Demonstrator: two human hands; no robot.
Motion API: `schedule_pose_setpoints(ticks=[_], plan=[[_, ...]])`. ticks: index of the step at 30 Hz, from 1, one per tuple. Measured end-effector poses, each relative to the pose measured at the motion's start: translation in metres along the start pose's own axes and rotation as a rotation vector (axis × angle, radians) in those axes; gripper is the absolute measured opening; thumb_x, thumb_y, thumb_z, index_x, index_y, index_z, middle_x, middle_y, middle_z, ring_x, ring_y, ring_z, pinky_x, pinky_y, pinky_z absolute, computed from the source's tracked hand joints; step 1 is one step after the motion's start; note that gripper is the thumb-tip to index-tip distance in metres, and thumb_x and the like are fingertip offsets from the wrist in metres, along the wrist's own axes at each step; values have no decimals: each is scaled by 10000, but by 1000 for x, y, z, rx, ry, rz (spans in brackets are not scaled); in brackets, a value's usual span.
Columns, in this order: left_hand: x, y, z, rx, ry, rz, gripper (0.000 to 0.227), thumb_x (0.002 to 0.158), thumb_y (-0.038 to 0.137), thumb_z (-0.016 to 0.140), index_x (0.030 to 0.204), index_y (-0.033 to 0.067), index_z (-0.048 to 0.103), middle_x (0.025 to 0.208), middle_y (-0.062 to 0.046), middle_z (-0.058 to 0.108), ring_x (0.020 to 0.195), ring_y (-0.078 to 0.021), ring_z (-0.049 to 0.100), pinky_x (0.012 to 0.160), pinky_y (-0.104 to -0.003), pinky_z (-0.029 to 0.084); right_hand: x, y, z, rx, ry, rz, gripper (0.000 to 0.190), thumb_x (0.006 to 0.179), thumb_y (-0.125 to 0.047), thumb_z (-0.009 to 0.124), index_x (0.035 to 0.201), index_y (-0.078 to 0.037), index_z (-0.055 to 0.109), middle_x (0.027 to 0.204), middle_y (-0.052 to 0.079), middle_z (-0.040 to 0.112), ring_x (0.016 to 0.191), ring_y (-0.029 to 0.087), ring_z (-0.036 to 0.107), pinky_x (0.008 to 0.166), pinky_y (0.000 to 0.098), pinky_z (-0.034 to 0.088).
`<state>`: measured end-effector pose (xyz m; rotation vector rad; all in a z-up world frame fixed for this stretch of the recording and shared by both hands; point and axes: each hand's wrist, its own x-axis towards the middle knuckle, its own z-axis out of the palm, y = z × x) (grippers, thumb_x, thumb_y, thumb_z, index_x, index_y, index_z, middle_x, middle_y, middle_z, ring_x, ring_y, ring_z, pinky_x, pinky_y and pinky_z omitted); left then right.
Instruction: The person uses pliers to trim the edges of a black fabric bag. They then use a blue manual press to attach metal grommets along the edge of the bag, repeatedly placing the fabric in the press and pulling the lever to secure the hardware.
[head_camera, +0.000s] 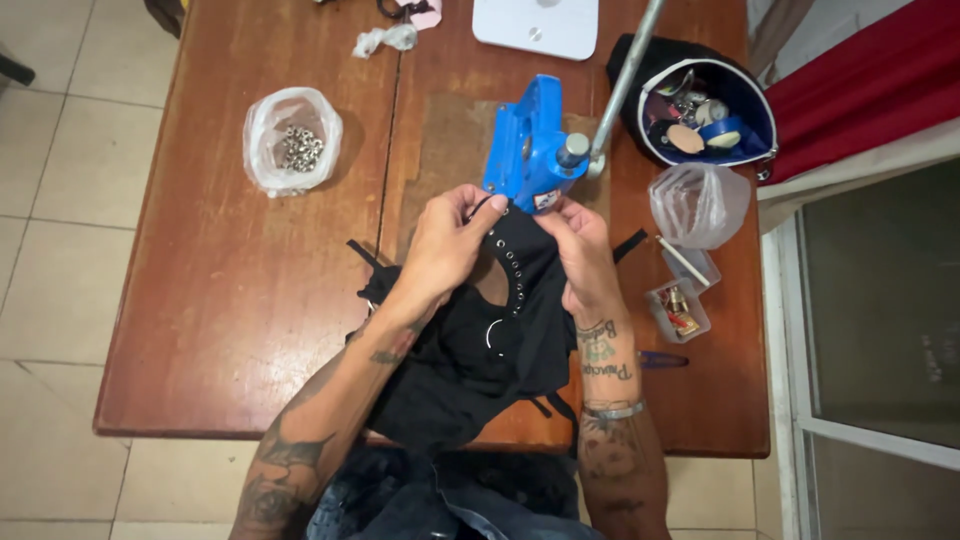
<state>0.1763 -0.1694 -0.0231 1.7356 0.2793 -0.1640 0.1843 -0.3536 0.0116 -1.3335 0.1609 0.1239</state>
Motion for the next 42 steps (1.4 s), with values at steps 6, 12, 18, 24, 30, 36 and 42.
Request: schedule_pose_setpoints(ticks=[6, 12, 18, 24, 30, 36, 42], plan=[[0, 3, 1, 3, 8, -11, 380, 1106, 530, 829, 1107, 159, 912, 869, -83, 836, 949, -287, 836, 921, -459, 640, 14, 22, -15, -33, 20, -28, 138, 1045, -90, 945, 1143, -68, 851, 1000, 55, 910, 934, 131, 896, 950, 300, 729], [11, 4, 2, 76, 29, -61, 376, 1031, 591, 854, 1003, 219, 901, 785, -31, 828, 892, -274, 868, 911, -426, 657, 11, 22, -5, -40, 80, -26, 157, 1004, -72, 967, 1107, -85, 850, 968, 15, 887, 874, 108, 869, 884, 264, 717], [-15, 37, -2, 204, 132, 10, 390, 1033, 493, 855, 1203, 143, 876, 1107, -233, 912, 1223, -518, 858, 1026, -617, 649, 10, 25, 0, 20, 123, -9, 155, 983, -52, 970, 1070, -75, 844, 929, 43, 890, 837, 129, 890, 840, 274, 732], [-19, 12, -3, 134, 175, 797, 159, 1207, 196, 818, 1331, 173, 915, 1427, -60, 859, 1495, -395, 745, 1406, -651, 371, 16, 29, -2, -140, 145, -102, 152, 999, -134, 985, 1092, -108, 867, 998, 1, 890, 896, 70, 819, 884, 252, 692], [-3, -3, -3, 79, 77, 762, 162, 1155, 254, 911, 1281, 163, 958, 1357, -54, 929, 1489, -415, 751, 1416, -820, 273, 23, 41, -17, -45, 132, -41, 150, 1012, -101, 959, 1098, -67, 842, 966, 53, 895, 865, 131, 877, 863, 282, 720], [4, -21, 4, 388, 213, 977, 190, 1218, 282, 840, 1314, 164, 954, 1421, -7, 908, 1544, -378, 717, 1472, -722, 251, 20, 46, -18, 13, 84, -21, 169, 1036, -125, 885, 1199, -98, 853, 1097, 28, 904, 987, 126, 875, 994, 310, 717], [7, -37, 10, 390, 239, 1008, 190, 1192, 214, 890, 1338, 109, 951, 1415, -71, 920, 1488, -403, 771, 1470, -672, 283, 17, 74, -45, -298, 48, -219, 431, 1126, -237, 920, 1495, -53, 797, 1283, 158, 897, 1209, 245, 864, 1132, 443, 709]])
